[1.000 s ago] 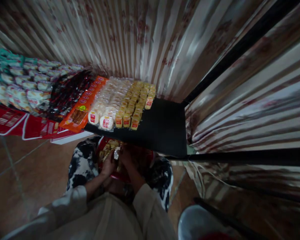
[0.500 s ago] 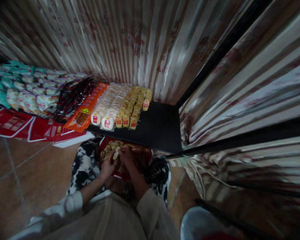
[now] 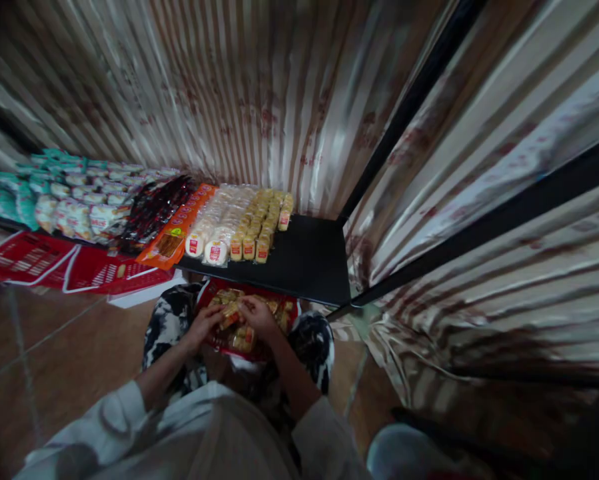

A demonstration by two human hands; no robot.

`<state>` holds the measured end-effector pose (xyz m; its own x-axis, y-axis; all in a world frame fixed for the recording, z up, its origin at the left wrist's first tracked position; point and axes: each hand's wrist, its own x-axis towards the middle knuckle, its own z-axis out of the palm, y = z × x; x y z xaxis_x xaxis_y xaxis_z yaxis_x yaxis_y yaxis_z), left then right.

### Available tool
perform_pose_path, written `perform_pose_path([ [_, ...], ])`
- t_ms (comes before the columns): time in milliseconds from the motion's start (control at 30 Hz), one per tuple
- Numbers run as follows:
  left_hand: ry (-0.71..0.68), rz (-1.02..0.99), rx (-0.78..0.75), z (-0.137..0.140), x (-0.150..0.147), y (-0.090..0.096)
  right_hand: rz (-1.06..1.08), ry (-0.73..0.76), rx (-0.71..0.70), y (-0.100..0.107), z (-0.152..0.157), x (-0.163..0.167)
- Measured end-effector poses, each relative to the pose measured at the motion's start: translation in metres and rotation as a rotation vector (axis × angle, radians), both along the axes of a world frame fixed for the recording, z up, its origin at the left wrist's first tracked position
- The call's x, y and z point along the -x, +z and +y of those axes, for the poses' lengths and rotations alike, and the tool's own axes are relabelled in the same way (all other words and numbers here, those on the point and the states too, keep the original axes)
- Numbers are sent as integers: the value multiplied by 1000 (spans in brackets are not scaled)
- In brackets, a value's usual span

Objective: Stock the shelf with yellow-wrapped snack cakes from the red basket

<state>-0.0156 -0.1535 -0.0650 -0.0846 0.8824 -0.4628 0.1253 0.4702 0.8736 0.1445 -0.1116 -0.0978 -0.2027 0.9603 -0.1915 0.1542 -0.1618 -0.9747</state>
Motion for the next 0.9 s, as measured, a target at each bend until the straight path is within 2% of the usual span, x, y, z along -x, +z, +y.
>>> perform_pose_path([
  [100, -62, -57, -5, 6, 3, 11, 125, -6, 107, 11, -3, -5],
  [333, -112, -152, -73, 24, -6, 25, 303, -332, 333, 28, -7, -12],
  [433, -74, -179, -131, 28, -17, 25, 353, -412, 371, 28, -8, -12],
  [533, -46, -121, -174, 33, -27, 26, 279, -430, 352, 23, -8, -16],
  [600, -68, -49, -190, 38, -34, 28, 136, -381, 267, 21, -8, -23],
  [767, -213, 161, -309, 58, -47, 38, -283, -244, -258, 39, -2, -48],
  [833, -290, 237, -368, 69, -54, 43, -321, -168, -338, 47, 5, -56],
  [900, -335, 277, -383, 80, -62, 47, -315, -140, -345, 48, 15, -62],
])
